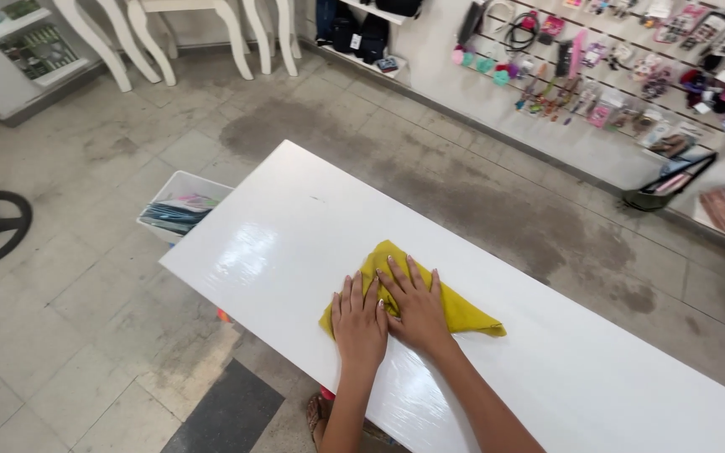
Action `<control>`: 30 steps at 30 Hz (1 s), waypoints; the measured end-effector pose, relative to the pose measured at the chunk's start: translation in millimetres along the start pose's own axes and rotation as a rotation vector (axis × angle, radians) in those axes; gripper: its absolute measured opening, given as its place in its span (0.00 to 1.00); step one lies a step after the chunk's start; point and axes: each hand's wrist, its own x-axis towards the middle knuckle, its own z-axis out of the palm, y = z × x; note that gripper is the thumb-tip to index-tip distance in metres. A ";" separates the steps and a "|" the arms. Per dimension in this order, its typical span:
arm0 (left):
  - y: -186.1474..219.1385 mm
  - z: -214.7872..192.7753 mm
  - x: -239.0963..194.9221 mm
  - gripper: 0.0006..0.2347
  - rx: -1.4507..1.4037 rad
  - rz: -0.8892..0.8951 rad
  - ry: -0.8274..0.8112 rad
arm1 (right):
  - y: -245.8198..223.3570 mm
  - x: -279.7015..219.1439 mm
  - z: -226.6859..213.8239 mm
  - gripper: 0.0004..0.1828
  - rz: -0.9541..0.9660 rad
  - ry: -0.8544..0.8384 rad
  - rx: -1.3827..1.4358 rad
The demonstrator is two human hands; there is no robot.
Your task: Wiping down a white checkout counter with a yellow cleaning cloth in a gift shop.
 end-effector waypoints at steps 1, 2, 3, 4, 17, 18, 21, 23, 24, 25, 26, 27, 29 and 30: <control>-7.9 -3.2 7.1 0.21 0.007 -0.007 0.001 | -5.0 10.3 2.4 0.37 -0.009 -0.003 0.004; -17.4 -6.5 16.9 0.20 -0.027 -0.029 -0.047 | -10.6 22.5 4.6 0.37 0.020 -0.036 -0.014; -26.7 -10.1 27.3 0.19 -0.061 -0.050 -0.095 | -16.2 35.2 6.2 0.37 0.049 -0.070 -0.032; -38.1 -8.1 36.6 0.19 -0.052 -0.047 -0.088 | -20.5 48.2 8.6 0.37 0.043 -0.061 -0.027; -190.2 -13.0 200.6 0.20 -0.062 -0.105 -0.302 | -89.2 252.0 40.5 0.37 0.059 -0.005 -0.029; -201.4 -10.5 211.5 0.20 -0.057 -0.104 -0.296 | -93.5 266.8 42.6 0.37 0.052 0.004 -0.034; -229.9 -5.5 238.5 0.20 -0.061 -0.118 -0.262 | -105.9 306.7 50.0 0.37 0.046 0.015 -0.055; -247.6 2.4 255.1 0.20 -0.059 -0.112 -0.239 | -111.0 330.7 53.7 0.37 0.036 0.020 -0.061; -254.6 5.6 260.7 0.20 -0.057 -0.106 -0.217 | -113.1 339.7 55.2 0.36 0.028 0.025 -0.068; -256.8 10.7 269.1 0.20 -0.056 -0.113 -0.221 | -112.1 348.1 55.1 0.36 0.025 0.018 -0.066; -261.4 15.0 277.5 0.19 -0.057 -0.114 -0.198 | -113.0 357.6 56.2 0.36 0.029 0.034 -0.074; -265.3 19.2 285.3 0.19 -0.058 -0.115 -0.174 | -113.5 366.2 57.1 0.36 0.033 0.050 -0.082; -268.1 20.3 296.3 0.19 -0.054 -0.132 -0.176 | -112.9 379.1 60.2 0.36 0.031 0.054 -0.086; -267.4 21.3 303.3 0.19 -0.057 -0.143 -0.176 | -110.8 385.7 59.9 0.35 0.034 0.062 -0.096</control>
